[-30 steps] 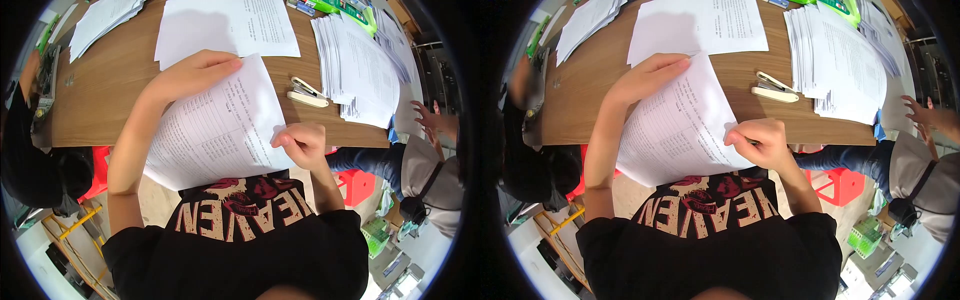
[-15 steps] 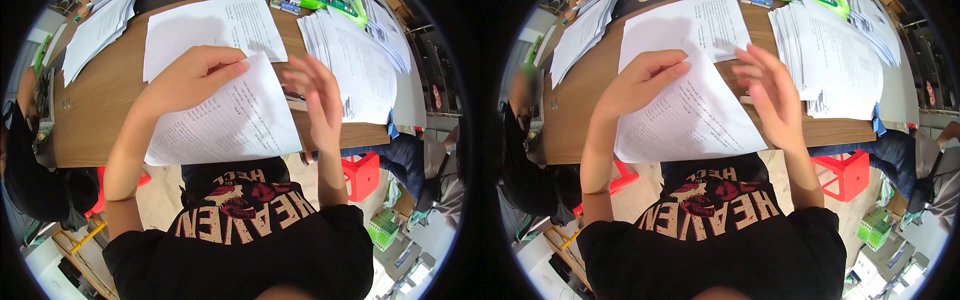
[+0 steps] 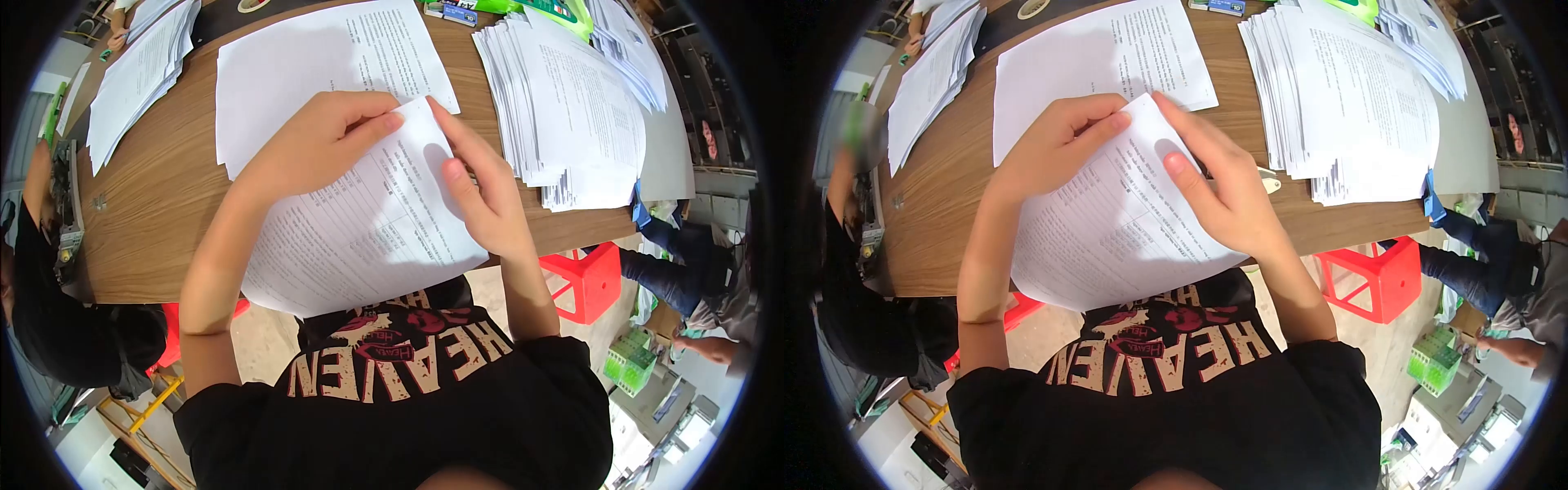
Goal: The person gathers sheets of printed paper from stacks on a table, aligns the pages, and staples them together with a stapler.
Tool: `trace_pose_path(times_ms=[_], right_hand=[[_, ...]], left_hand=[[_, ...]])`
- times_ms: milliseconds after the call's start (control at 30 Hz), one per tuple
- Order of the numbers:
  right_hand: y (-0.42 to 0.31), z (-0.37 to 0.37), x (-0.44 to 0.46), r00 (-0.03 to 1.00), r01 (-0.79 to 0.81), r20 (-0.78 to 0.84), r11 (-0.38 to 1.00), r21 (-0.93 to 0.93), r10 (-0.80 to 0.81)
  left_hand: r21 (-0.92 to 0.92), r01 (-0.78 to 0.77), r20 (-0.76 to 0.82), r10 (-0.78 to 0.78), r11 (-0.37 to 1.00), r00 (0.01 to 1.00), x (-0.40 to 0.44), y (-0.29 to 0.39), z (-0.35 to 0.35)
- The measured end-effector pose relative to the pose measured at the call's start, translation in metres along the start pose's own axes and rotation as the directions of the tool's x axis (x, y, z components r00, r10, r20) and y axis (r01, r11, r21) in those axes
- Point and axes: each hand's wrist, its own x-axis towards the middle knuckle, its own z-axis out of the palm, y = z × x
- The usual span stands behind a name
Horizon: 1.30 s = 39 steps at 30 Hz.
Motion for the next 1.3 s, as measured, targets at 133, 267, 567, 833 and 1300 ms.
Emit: trace_pose_path(times_ms=[133,267,567,833,1300], right_hand=[[-0.003,0.0,0.004,0.98,-0.166,-0.063,0.946,0.279,0.19],[0.005,-0.01,0.018,0.995,0.07,-0.07,0.998,-0.001,-0.07],[-0.012,-0.023,0.037,0.991,0.124,0.078,0.942,-0.312,-0.105],[-0.009,-0.011,0.034,0.994,-0.004,-0.106,0.999,-0.043,0.0],[0.0,-0.047,-0.023,0.99,-0.029,0.096,0.815,-0.579,0.103]], left_hand=[[0.02,-0.039,-0.011,0.039,0.999,0.999,-0.002,0.004,0.003],[0.025,-0.044,0.035,0.044,0.999,0.998,0.001,0.001,0.005],[0.095,-0.083,-0.016,0.085,0.992,0.996,-0.002,0.003,0.012],[0.068,-0.074,-0.062,0.078,0.995,0.995,-0.005,0.001,0.012],[0.075,-0.046,-0.105,0.053,0.996,0.993,-0.014,-0.003,0.002]])
